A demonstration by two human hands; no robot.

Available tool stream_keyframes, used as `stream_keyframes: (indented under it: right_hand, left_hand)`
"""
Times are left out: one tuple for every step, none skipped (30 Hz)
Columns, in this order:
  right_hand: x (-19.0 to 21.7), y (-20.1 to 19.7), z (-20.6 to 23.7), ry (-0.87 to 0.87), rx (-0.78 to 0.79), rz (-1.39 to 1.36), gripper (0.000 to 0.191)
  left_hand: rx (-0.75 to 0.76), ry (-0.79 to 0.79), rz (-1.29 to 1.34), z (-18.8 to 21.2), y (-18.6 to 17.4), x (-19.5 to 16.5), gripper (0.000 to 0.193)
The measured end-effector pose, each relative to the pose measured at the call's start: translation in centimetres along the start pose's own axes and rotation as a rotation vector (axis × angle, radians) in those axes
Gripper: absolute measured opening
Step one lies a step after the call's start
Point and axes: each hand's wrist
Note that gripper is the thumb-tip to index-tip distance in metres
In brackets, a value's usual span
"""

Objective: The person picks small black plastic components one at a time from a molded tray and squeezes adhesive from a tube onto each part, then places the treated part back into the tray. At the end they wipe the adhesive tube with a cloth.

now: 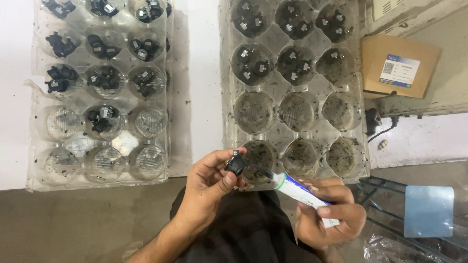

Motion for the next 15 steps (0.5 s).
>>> stream_keyframes:
  right_hand:
    - [-0.3, 0.3, 0.4, -0.015, -0.069, -0.071, 0.039]
    - [-0.3, 0.2, 0.7, -0.01, -0.1, -0.111, 0.038]
    - [-0.5, 0.2, 1.0, -0.007, -0.132, -0.152, 0.037]
    - [-0.3, -0.1, 1.1, 0.015, -0.126, -0.165, 0.036]
    - [-0.5, -0.4, 1.2, 0.014, -0.136, -0.175, 0.035]
    - [-0.7, -0.6, 1.3, 0.013, -0.146, -0.185, 0.035]
    - [-1.0, -0.8, 1.4, -0.005, -0.171, -0.19, 0.036]
    - [-1.2, -1.1, 1.5, -0.02, -0.192, -0.195, 0.037]
    - [-1.4, -1.5, 1.4, -0.023, -0.177, -0.174, 0.037]
    - [-1.6, -2.1, 1.2, -0.026, -0.161, -0.153, 0.037]
    - [-1.8, -2.7, 0.9, -0.025, -0.144, -0.14, 0.037]
    - [-2.0, -3.4, 0.6, -0.025, -0.128, -0.127, 0.037]
    - [-2.3, -4.0, 0.2, -0.022, -0.112, -0.122, 0.037]
    - [-2.6, -4.7, -0.1, -0.016, -0.107, -0.114, 0.037]
    - [-2.8, -5.4, -0.5, -0.011, -0.102, -0.107, 0.037]
  left_hand:
    - [-0.013, 0.003, -0.022, 0.0, -0.1, -0.2, 0.047]
    - [-0.026, 0.006, -0.044, -0.1, -0.1, -0.4, 0.047]
    - [-0.026, 0.018, -0.061, -0.1, -0.2, -0.4, 0.046]
    - [-0.027, 0.032, -0.078, -0.3, -0.3, -0.5, 0.045]
    - [-0.026, 0.048, -0.096, -0.5, -0.4, -0.5, 0.045]
    - [-0.029, 0.06, -0.1, -0.8, -0.5, -0.5, 0.045]
    - [-0.034, 0.071, -0.101, -1.0, -0.5, -0.4, 0.045]
    - [-0.041, 0.081, -0.099, -1.0, -0.4, -0.1, 0.045]
    - [-0.046, 0.105, -0.092, -1.3, -0.1, 0.2, 0.045]
    - [-0.053, 0.129, -0.085, -1.6, 0.1, 0.5, 0.046]
    - [-0.06, 0.156, -0.078, -1.9, 0.5, 0.8, 0.046]
    - [-0.076, 0.146, -0.107, -2.0, 0.9, 1.1, 0.046]
    - [-0.092, 0.139, -0.137, -2.2, 1.6, 1.5, 0.045]
    - [-0.109, 0.131, -0.168, -2.5, 2.2, 1.9, 0.045]
    - [-0.115, 0.114, -0.185, -2.7, 2.9, 2.2, 0.045]
Point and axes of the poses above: each hand's wrist, its own z-axis away from the middle knuckle, its own y-axis out of the palm, x = y × z, and after that the axes turned 15 degrees about -z, right-handed
